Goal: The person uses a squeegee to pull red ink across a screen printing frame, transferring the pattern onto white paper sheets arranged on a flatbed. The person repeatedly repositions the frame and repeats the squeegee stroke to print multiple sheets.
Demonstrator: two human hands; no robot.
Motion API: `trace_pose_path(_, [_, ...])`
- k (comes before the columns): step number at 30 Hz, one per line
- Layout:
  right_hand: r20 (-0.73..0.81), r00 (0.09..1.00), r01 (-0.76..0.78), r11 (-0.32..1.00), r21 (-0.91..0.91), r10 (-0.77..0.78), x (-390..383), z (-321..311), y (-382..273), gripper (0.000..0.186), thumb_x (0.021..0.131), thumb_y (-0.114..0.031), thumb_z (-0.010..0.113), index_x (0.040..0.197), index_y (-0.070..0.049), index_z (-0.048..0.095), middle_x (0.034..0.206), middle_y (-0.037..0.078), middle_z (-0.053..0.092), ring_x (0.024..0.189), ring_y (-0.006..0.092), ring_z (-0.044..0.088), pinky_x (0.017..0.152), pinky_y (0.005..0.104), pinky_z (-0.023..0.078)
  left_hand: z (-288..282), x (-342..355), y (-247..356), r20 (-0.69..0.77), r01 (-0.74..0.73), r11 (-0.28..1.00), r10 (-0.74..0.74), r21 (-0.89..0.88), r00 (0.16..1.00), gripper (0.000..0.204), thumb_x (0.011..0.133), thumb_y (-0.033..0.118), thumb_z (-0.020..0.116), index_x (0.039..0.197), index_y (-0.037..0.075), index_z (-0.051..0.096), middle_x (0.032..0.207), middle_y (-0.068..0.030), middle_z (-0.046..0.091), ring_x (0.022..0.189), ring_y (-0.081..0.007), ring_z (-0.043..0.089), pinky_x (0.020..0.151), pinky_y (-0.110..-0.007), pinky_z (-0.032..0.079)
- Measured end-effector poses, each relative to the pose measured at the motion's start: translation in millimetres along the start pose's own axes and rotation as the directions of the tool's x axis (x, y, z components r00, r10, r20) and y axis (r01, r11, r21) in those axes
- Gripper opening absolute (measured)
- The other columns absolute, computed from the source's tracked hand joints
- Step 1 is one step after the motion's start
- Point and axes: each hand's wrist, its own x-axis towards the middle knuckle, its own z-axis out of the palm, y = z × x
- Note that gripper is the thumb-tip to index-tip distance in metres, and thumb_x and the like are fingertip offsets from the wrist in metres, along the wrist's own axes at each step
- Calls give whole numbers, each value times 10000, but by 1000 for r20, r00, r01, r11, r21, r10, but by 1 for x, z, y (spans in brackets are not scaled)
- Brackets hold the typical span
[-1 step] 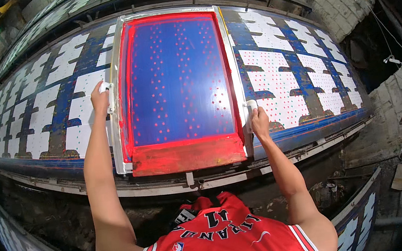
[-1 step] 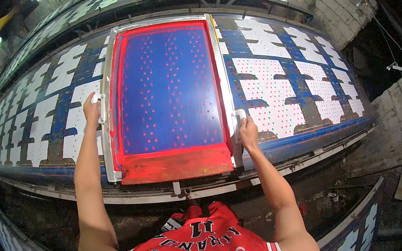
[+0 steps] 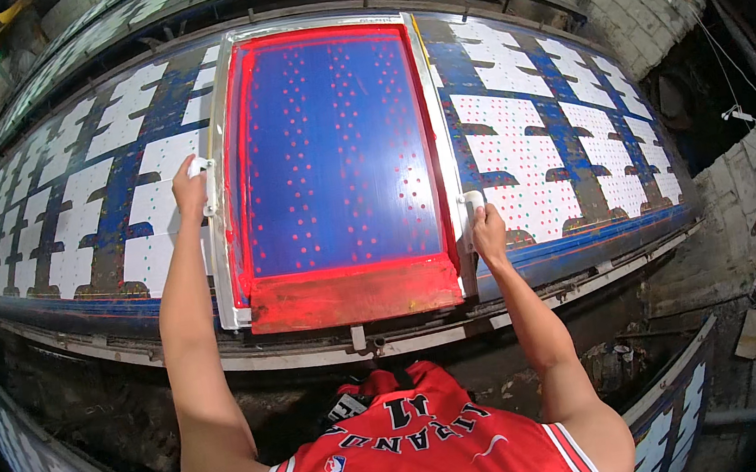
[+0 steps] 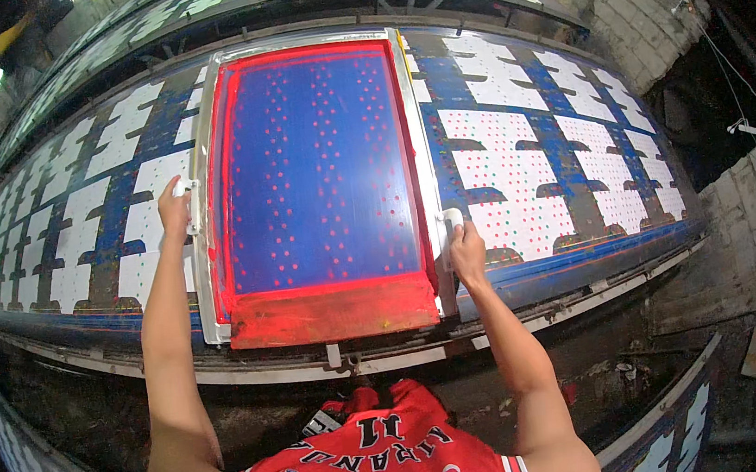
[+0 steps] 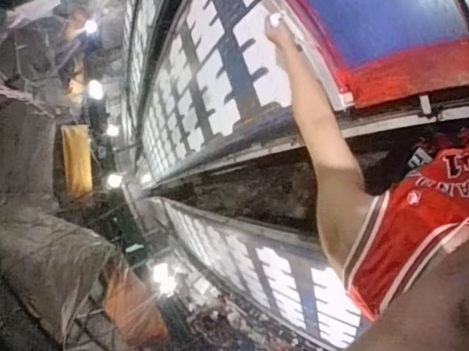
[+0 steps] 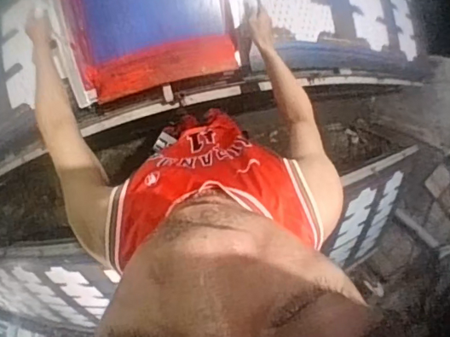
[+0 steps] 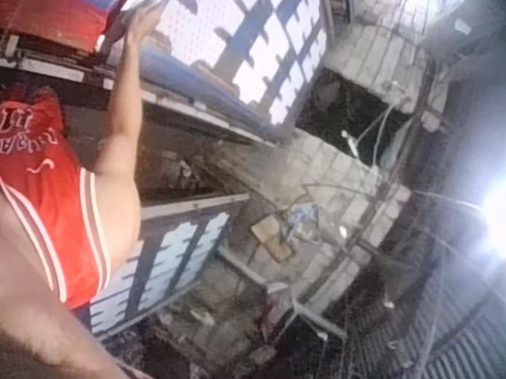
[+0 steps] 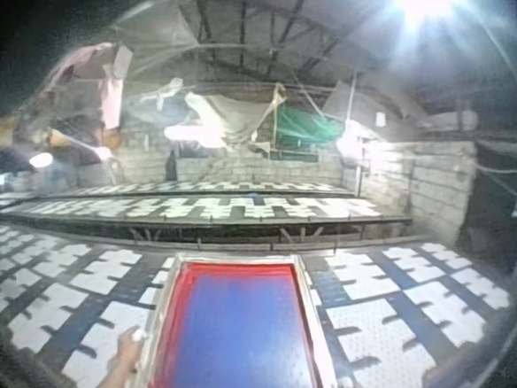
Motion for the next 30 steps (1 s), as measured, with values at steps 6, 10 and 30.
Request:
trace_pose_path(6, [-26, 1000, 7, 1000, 29, -7, 2, 14, 14, 330, 1044, -242, 496, 1088, 46, 651, 868, 271, 682, 808, 408, 678, 745, 483, 496, 8, -4, -18, -11, -47, 998, 47, 49, 999, 519, 845, 5, 638, 1345, 136, 681, 860, -123, 733, 505, -180, 601, 446, -348, 471])
trace_pose_path(10, [17, 997, -83, 994, 75, 82, -4, 14, 22, 337, 1043, -246, 499, 1088, 48, 657, 877, 259, 689, 806, 395, 680, 741, 472, 496, 9, -9, -28, 3, -16, 999, 16, 33, 1000, 507, 850, 12, 649, 1341, 136, 684, 864, -133, 738, 498, -183, 603, 424, -352, 457])
trace_pose_path(30, [-3, 1000, -22, 995, 99, 22, -17, 4, 43, 336, 1050, -250, 502, 961, 53, 616, 744, 253, 626, 691, 398, 636, 654, 490, 470, 15, -34, -38, 39, 81, 997, -81, 2, 996, 536, 856, -6, 674, 1374, 128, 652, 707, -80, 670, 438, -154, 530, 408, -352, 422])
